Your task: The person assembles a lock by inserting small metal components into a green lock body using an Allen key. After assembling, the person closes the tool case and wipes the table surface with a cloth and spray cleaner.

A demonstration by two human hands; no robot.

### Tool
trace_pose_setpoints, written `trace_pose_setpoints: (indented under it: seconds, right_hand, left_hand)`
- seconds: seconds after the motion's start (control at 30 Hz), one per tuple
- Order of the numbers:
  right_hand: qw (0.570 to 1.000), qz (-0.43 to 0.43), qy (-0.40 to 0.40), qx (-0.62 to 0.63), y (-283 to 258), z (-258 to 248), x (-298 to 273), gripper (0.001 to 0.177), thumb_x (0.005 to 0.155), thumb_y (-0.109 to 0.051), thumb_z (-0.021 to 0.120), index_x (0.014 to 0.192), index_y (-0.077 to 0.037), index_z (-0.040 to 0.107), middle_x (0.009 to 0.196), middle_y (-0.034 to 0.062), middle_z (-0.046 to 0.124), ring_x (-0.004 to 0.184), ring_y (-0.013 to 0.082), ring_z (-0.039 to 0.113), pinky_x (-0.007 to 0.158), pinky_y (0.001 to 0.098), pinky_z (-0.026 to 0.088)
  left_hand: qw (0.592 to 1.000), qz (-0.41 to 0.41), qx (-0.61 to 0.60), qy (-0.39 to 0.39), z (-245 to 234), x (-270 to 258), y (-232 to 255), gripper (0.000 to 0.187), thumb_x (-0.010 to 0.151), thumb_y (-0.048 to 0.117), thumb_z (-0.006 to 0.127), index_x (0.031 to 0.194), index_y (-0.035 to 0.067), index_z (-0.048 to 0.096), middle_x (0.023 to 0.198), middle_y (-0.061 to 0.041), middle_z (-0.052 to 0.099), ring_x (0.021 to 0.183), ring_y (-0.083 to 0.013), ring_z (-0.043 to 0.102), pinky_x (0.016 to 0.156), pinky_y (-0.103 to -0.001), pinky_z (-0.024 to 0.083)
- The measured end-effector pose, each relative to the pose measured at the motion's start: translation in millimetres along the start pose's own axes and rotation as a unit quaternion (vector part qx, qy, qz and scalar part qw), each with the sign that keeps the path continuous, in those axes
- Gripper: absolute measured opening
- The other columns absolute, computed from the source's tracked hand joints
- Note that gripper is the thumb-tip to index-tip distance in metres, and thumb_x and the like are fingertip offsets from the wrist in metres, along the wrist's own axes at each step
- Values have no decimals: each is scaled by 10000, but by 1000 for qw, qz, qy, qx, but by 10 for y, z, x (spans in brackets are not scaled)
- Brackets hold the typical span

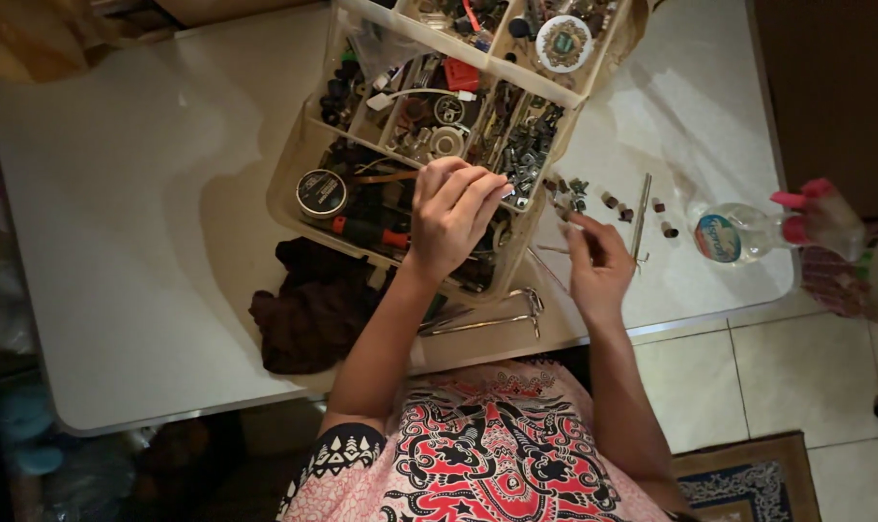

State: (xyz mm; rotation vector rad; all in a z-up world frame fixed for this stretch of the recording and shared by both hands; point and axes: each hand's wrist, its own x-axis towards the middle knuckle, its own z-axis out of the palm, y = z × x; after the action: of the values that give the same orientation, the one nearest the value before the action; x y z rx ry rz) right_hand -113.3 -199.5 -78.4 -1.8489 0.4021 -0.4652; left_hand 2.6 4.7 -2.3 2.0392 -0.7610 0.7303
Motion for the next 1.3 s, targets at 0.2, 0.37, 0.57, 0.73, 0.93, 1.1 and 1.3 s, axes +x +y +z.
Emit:
trace_pose_setpoints:
  seconds: [0.2,0.37,0.57,0.73,0.93,1.1,1.3]
  right_hand:
    - [997,-43,13,-70,185,-245,-99,169,1037,-42,701,1201,-22,737,901,-3,594,789,54,517,676,209,403]
    - [991,-42,49,-120,305,-294,-211,173,1002,-45,712,1167,-22,757,825,6,589,712,64,500,625,227,400]
    - [986,-75,82,-128,415,-283,-362,153,1004,-24,692,1139,-24,764,868,14,649,705,59,516,624,218,406]
    - [985,-79,88,-122,436,-254,-394,162,983,-2,680,1119,-24,766,841,18,647,674,59,505,598,219,389]
    - [985,-97,73,-119,439,-256,-388,169,982,11,686,1126,-24,766,797,18,596,678,60,493,607,223,380]
    - [985,-86,73,-130,390,-259,-405,180,964,27,683,1113,-23,772,782,19,593,657,64,494,591,226,374]
    - [981,-105,77,-143,390,-259,-396,188,965,35,677,1115,-20,777,766,23,586,652,69,494,592,232,374]
  left_hand:
    - [1000,-1,10,-3,21,-14,-19,169,899,149,856,1003,79,742,1003,-29,689,1018,-258,622,904,-402,494]
    - [1000,-2,10,0,40,-33,-25,157,905,135,844,1012,74,746,1013,-22,694,1037,-253,617,918,-400,497]
    - [1000,-5,16,-16,55,-62,-40,180,916,105,820,1080,67,758,1050,-25,701,1056,-246,603,935,-393,490]
    - [999,-2,33,-39,62,-88,-58,217,909,64,786,1124,81,769,1073,-12,702,1087,-236,602,962,-387,469]
    - [999,-3,24,-45,101,-118,-98,232,896,82,795,1127,101,778,1101,-15,694,1105,-246,581,966,-402,449]
    - [999,-4,10,-47,72,-131,-95,253,804,110,755,1056,104,777,1152,-41,685,1142,-280,567,1006,-422,445]
    - [999,-18,1,-29,50,-118,-77,265,785,102,733,1042,80,792,1168,-57,683,1147,-289,565,1021,-427,444]
